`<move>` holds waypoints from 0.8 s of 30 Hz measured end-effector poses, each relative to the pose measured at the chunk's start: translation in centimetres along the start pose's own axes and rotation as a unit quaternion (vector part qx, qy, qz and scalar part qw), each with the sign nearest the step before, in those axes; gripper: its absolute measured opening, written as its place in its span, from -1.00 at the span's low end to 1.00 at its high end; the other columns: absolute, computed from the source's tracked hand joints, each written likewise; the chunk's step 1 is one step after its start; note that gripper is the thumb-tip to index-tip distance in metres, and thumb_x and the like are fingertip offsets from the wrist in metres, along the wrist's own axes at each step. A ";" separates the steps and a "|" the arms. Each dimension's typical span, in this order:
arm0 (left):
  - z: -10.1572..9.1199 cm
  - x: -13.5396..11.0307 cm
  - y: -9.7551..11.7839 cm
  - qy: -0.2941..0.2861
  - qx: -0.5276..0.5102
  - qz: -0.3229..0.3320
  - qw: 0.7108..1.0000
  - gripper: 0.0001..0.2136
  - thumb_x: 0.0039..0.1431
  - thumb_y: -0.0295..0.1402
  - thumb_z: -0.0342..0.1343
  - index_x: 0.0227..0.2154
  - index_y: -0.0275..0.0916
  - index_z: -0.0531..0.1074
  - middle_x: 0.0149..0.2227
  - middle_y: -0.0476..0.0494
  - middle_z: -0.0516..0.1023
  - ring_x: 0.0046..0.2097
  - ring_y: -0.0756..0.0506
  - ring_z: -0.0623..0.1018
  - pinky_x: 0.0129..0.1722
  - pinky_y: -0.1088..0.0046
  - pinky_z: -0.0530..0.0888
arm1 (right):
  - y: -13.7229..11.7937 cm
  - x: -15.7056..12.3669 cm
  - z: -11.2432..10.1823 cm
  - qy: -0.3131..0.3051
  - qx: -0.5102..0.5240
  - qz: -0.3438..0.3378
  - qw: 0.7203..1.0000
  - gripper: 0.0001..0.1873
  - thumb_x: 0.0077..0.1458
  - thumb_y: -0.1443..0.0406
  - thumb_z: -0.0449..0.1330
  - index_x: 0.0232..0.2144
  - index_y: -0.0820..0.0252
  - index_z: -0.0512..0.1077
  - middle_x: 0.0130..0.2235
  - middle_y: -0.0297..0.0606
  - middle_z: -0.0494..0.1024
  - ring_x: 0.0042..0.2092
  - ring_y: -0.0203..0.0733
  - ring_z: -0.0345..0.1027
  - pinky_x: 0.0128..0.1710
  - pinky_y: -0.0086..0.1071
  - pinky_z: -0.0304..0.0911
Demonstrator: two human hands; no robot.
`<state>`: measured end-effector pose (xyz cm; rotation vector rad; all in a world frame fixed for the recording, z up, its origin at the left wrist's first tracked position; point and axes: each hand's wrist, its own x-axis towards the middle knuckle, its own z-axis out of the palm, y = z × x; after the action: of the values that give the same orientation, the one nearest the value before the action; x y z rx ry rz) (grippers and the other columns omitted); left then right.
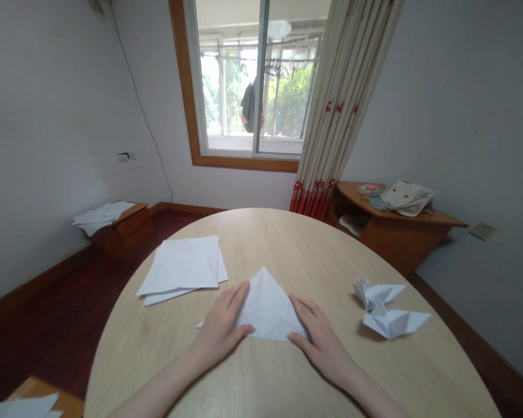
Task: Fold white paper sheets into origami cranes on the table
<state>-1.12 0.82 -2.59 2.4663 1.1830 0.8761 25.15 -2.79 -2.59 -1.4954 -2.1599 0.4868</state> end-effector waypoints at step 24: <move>-2.5 1.4 1.6 0.068 -0.431 -0.201 0.877 -0.32 0.07 0.05 0.13 0.12 -0.35 0.28 -0.47 -0.07 0.48 -0.50 -0.01 0.38 -0.47 0.50 0.29 | -2.0 0.0 -2.1 0.108 0.307 0.080 0.942 -0.51 0.10 -0.08 0.08 -0.20 0.14 0.53 -0.34 -0.22 0.54 -0.22 -0.04 0.41 -0.17 -0.21 0.32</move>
<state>-1.05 0.84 0.68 1.4058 0.9790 1.1329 24.80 -3.37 0.22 -1.2898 -1.5224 0.9066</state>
